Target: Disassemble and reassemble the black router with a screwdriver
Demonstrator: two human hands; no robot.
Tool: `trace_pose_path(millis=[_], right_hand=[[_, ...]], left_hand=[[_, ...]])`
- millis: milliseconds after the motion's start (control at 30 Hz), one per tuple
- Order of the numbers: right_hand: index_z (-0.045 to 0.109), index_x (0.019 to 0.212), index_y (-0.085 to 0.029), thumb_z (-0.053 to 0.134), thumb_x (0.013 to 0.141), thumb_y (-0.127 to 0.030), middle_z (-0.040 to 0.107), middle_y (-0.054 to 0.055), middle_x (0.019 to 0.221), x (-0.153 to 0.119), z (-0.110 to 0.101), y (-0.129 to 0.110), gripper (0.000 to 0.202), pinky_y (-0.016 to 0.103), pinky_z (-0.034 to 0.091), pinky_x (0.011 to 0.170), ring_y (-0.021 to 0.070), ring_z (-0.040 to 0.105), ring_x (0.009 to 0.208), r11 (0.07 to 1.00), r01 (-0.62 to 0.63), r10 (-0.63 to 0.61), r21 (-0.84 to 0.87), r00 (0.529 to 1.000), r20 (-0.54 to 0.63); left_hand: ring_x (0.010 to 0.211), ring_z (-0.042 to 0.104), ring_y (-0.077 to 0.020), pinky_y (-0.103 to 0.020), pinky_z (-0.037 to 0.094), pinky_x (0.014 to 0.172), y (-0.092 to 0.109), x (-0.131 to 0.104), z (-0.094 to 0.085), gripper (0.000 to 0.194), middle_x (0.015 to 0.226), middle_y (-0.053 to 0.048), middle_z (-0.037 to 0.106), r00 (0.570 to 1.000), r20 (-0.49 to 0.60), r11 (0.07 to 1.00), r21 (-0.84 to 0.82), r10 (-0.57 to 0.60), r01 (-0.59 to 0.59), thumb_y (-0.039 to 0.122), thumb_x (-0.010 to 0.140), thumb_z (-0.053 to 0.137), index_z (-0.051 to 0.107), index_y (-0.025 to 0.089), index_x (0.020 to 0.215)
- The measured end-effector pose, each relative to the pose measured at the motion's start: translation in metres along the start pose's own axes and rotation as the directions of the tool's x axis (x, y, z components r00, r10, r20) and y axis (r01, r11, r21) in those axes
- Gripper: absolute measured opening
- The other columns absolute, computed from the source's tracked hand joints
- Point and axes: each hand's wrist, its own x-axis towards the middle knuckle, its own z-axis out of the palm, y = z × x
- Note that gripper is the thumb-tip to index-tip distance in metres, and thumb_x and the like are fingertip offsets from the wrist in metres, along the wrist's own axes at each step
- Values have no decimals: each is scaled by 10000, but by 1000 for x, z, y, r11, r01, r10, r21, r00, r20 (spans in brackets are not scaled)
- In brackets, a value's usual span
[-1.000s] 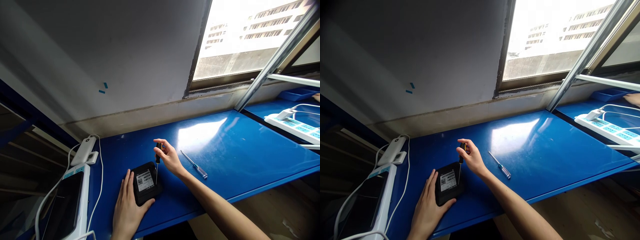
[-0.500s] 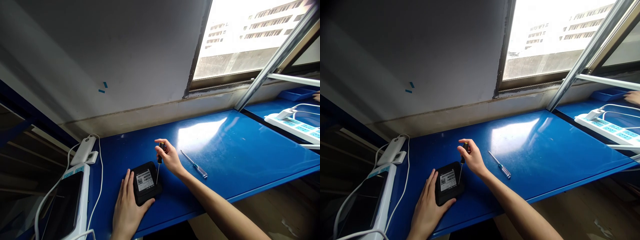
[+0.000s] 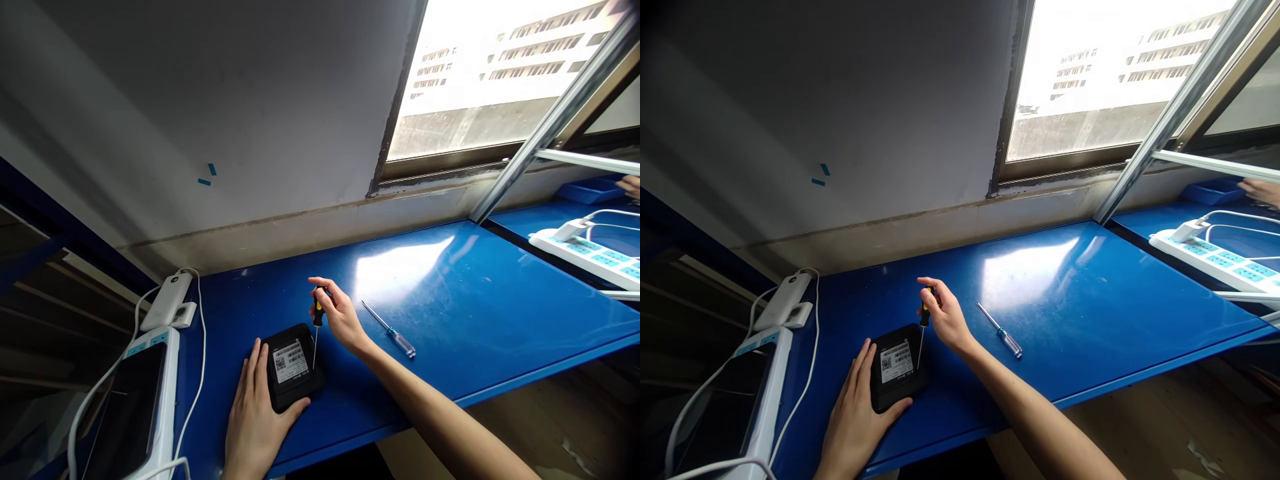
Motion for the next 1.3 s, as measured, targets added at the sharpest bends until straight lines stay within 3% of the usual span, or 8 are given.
trace_pose_path(millis=[67,167,700,1067,1300], right_hand=[[595,1292,-259,523,977,-515,653,37,1048,0,1,0,413,298,577,592,146,686,716,1000,10,-11,18,1000,26],[573,1325,-271,573,956,-482,650,53,1133,0,2,1,425,302,583,594,141,691,721,1000,8,-8,8,999,39],[577,1234,-261,729,857,-474,669,44,1123,5,0,0,460,317,608,638,144,711,695,998,11,-6,57,996,-91],[571,1139,-262,752,819,-356,673,9,1054,-10,21,3,380,254,568,572,122,708,649,984,-88,90,155,996,-6],[571,1139,-271,740,817,-273,679,-5,1071,-20,30,7,364,243,562,612,133,736,721,987,-71,71,147,997,6]], left_hand=[[1479,379,-421,-601,478,1099,-1,0,0,979,1673,-117,315,1000,10,1000,-1,-4,4,580,823,700,176,290,1597],[1485,370,-418,-598,472,1106,-3,0,1,994,1677,-114,309,1000,8,1000,-12,2,-2,586,812,711,179,289,1598],[1469,400,-415,-585,486,1094,0,0,-1,992,1667,-102,334,1000,-4,999,-30,-13,13,567,797,729,206,303,1598],[1514,308,-413,-613,405,1165,-6,-4,-2,933,1666,-112,336,997,41,998,-39,60,-59,550,854,686,190,286,1599],[1517,299,-410,-622,424,1152,-9,-4,1,938,1662,-93,350,997,31,997,-34,71,-70,549,854,688,177,300,1599]])
